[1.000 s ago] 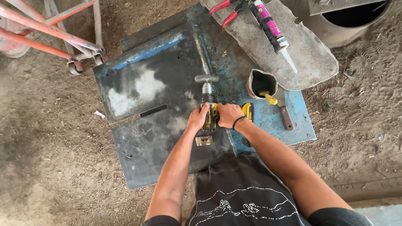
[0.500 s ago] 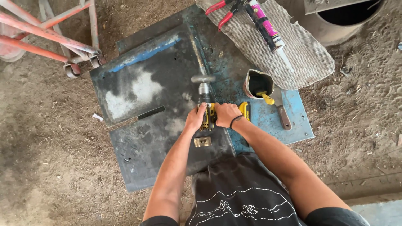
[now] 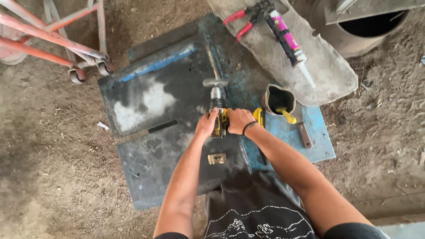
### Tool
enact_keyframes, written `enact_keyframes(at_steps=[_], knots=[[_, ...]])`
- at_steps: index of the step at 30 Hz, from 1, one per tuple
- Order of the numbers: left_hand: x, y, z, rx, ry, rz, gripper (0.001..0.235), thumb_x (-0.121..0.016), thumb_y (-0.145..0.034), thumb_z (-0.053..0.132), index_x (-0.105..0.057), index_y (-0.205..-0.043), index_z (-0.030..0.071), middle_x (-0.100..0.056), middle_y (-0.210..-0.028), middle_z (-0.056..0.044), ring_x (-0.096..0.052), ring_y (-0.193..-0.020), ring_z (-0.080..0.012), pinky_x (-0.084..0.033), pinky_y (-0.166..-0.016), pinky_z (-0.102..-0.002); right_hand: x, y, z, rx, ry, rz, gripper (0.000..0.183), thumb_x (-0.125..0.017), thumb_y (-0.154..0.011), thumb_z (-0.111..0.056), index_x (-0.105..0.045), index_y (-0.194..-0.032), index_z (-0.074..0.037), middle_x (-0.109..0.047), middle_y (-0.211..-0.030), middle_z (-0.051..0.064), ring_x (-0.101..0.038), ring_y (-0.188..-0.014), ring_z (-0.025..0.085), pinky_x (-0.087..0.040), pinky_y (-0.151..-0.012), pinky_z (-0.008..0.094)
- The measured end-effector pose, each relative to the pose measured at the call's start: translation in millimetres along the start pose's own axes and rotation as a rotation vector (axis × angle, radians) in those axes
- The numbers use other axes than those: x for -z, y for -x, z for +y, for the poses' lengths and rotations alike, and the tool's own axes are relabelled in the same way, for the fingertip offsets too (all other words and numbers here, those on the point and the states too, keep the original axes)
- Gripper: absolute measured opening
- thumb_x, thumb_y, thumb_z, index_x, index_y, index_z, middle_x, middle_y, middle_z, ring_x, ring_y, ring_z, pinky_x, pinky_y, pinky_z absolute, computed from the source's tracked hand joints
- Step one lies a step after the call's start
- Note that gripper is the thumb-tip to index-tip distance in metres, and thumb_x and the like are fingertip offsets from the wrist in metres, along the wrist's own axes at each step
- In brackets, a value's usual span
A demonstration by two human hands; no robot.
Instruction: Cleaning a metal surface using a power drill with a wire brush attachment
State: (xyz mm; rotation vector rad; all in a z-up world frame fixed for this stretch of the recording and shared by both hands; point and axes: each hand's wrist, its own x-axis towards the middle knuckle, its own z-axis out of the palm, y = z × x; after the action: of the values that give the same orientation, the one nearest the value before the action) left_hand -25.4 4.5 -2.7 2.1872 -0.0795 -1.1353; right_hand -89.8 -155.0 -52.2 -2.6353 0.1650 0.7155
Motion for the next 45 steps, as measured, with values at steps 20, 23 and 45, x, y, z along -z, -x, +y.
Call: enact_keyframes(at_steps=[20,23,45], knots=[[22.0,-32.8,20.9,-0.017,0.014,0.035,0.095,-0.035,-0.091,0.081,-0.06,-0.136,0.001,-0.062,-0.134,-0.03,-0.052,-0.133,-0.0453,-0.041,-0.113,-0.054,23.4,-38.9,6.5,-0.005,-0.009,-0.013,0.046,-0.064,-0.07,-0.025,-0.063,-0.114,-0.009,-0.076,-0.094,0.018,-0.075,-0.094,0.044,-0.059,-0.081,0.054],[23.3,-33.9,24.3,0.0,0.026,0.038,0.095,-0.036,-0.091,0.08,-0.059,-0.139,0.002,-0.061,-0.136,-0.029,-0.05,-0.136,-0.0436,-0.039,-0.115,-0.053,26.3,-42.3,7.6,0.011,-0.016,-0.007,0.046,-0.065,-0.07,-0.025,-0.063,-0.113,-0.009,-0.076,-0.093,0.019,-0.075,-0.093,0.044,-0.059,-0.08,0.054],[29.6,-43.6,22.8,-0.002,0.046,0.052,0.094,-0.035,-0.092,0.08,-0.059,-0.14,0.002,-0.061,-0.136,-0.029,-0.05,-0.135,-0.0452,-0.039,-0.115,-0.053,42.3,-44.0,-0.3,0.053,-0.038,-0.017,0.048,-0.062,-0.075,-0.018,-0.065,-0.119,-0.001,-0.075,-0.09,0.022,-0.074,-0.087,0.045,-0.061,-0.074,0.055]])
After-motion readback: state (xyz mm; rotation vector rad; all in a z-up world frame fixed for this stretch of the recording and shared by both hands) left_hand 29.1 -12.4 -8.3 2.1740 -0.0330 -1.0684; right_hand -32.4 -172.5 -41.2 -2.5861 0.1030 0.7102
